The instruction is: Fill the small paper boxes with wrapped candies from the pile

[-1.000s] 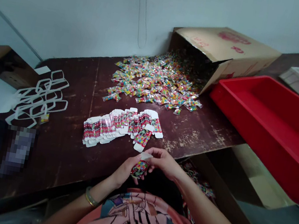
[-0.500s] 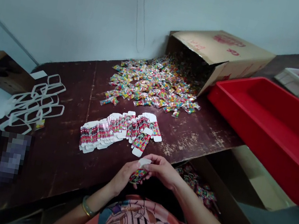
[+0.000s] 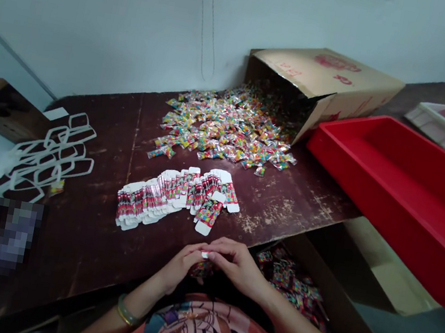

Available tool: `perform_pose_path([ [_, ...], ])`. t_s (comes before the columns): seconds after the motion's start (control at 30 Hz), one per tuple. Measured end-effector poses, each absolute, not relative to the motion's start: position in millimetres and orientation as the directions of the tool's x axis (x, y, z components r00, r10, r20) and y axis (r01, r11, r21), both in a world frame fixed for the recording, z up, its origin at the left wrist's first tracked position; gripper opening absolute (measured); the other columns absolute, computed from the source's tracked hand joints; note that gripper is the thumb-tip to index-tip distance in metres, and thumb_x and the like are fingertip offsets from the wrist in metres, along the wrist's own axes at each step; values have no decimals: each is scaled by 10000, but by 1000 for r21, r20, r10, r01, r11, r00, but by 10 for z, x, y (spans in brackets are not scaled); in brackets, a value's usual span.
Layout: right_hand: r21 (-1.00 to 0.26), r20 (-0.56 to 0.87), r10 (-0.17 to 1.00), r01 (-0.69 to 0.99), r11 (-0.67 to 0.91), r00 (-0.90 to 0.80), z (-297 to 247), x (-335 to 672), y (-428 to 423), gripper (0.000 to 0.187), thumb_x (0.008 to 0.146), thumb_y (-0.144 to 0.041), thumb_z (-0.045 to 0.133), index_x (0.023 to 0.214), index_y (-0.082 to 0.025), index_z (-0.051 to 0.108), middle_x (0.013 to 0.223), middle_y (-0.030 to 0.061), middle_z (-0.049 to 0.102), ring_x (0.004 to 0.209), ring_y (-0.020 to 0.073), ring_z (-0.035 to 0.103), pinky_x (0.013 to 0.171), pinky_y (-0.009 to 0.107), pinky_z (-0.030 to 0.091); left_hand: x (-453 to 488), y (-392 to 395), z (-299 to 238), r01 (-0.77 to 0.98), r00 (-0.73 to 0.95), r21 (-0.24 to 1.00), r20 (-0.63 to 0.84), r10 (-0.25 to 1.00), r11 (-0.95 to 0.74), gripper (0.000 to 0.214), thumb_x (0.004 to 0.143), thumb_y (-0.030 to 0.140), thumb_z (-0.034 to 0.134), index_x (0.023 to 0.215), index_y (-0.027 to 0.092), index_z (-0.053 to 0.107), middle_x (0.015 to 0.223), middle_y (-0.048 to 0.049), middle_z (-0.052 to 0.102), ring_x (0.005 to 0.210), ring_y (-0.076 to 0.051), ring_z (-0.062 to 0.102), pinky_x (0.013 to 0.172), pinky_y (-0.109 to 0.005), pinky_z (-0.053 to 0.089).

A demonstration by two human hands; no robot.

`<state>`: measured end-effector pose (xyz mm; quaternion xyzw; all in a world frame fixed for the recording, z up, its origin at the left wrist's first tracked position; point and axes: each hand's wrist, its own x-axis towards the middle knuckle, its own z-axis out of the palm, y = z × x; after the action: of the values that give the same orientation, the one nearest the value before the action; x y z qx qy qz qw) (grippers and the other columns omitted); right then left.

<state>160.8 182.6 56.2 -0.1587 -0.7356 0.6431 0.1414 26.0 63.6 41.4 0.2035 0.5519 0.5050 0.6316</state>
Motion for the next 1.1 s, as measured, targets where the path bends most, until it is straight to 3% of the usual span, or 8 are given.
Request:
perform_pose_path([
  [0.17,-976,54,468,52,209,-882,514,1540,1899,232,894,-354,572,943,-204,741,887,60,692,790,156,642,721,265,507,244,567,413,-509,-24,772,-456,890,381,387,794,355,578,1122,152,607,972,-88,646,820,-211,595,604,-274,484],
  [0.37,-909,154,295,-18,416,-943,453,1619,1873,263,928,-331,516,1083,-225,701,989,77,701,917,182,626,820,307,501,262,465,414,-482,11,719,-567,824,501,308,739,307,684,997,145,643,854,-38,645,744,-161,579,693,-277,448],
  [0.53,-948,63,389,66,310,-919,371,1676,1807,232,918,-326,536,968,-214,733,893,60,706,809,163,648,756,278,513,204,420,455,-425,138,724,-541,829,543,388,719,248,712,1090,172,626,921,-28,643,809,-160,554,759,-283,412],
  [0.73,-921,155,380,6,390,-912,407,1731,1659,276,937,-296,490,1129,-226,676,1053,89,671,953,182,614,838,313,494,134,361,370,-497,173,695,-508,844,520,364,692,247,733,1034,148,656,916,-24,619,825,-152,516,799,-272,379],
  [0.9,-984,-67,446,134,121,-893,378,1728,1690,249,897,-360,558,1014,-211,720,930,64,719,846,184,657,789,316,518,149,400,364,-458,202,713,-498,843,531,413,718,261,712,1111,165,628,941,-40,622,837,-172,528,785,-283,385],
  [1.1,-982,-37,433,112,149,-901,369,1717,1778,194,866,-327,610,943,-213,748,909,63,725,851,187,660,793,315,510,135,438,418,-403,209,744,-493,845,533,385,717,259,698,1090,179,645,956,-33,605,861,-176,500,813,-290,382],
])
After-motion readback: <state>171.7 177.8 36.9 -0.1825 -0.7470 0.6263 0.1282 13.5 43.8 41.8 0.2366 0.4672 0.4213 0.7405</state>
